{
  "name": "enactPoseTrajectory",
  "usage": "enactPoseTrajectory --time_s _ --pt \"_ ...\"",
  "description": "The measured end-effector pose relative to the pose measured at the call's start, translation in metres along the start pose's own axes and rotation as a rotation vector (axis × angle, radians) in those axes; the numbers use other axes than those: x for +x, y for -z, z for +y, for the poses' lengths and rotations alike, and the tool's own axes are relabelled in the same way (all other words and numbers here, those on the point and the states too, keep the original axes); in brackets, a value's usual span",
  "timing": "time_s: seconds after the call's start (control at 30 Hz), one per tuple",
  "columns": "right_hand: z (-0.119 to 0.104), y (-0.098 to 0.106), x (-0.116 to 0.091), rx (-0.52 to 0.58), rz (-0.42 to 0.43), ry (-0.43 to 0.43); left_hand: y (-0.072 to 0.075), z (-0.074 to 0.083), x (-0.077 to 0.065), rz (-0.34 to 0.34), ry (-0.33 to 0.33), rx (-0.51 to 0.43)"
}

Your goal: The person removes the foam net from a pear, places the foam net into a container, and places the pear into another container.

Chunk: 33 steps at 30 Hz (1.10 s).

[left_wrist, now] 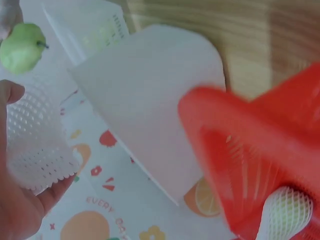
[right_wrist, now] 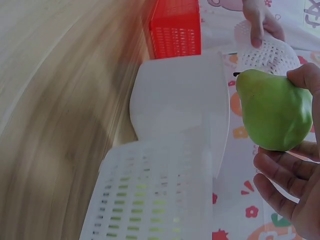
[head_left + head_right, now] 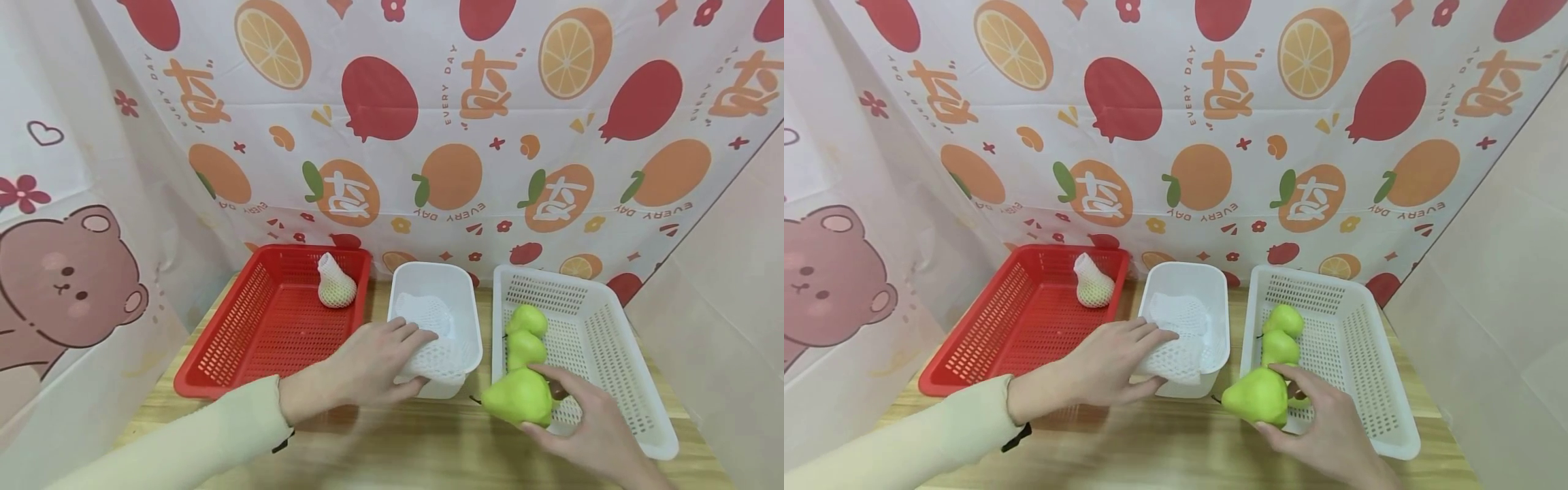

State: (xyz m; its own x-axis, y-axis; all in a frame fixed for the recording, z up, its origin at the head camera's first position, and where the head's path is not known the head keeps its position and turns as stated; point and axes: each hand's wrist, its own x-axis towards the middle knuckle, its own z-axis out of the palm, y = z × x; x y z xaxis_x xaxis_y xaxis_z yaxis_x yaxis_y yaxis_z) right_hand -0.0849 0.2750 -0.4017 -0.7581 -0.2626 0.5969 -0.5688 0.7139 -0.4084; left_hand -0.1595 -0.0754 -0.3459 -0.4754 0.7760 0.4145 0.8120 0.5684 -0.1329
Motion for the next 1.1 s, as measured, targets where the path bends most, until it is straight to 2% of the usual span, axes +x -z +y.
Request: enactPoseTrajectory --time_s 0.27,0.57,0.9,1.1 --pt "0.006 0.008 -0.007 -0.06 -0.003 -0.036 -0.002 -0.02 0.021 -0.076 -0.016 -0.009" --pt "0.012 0.011 -0.003 -0.114 0.0 0.027 -0.015 -0.028 0.04 -0.13 -0.025 -0.001" --pt "0.014 0.012 0.0 -0.141 -0.003 0.047 -0.041 -0.036 0.052 -0.294 0.059 -0.02" --pt "0.015 0.011 0.001 -0.143 -0.004 0.046 -0.053 -0.039 0.055 -0.332 0.099 0.018"
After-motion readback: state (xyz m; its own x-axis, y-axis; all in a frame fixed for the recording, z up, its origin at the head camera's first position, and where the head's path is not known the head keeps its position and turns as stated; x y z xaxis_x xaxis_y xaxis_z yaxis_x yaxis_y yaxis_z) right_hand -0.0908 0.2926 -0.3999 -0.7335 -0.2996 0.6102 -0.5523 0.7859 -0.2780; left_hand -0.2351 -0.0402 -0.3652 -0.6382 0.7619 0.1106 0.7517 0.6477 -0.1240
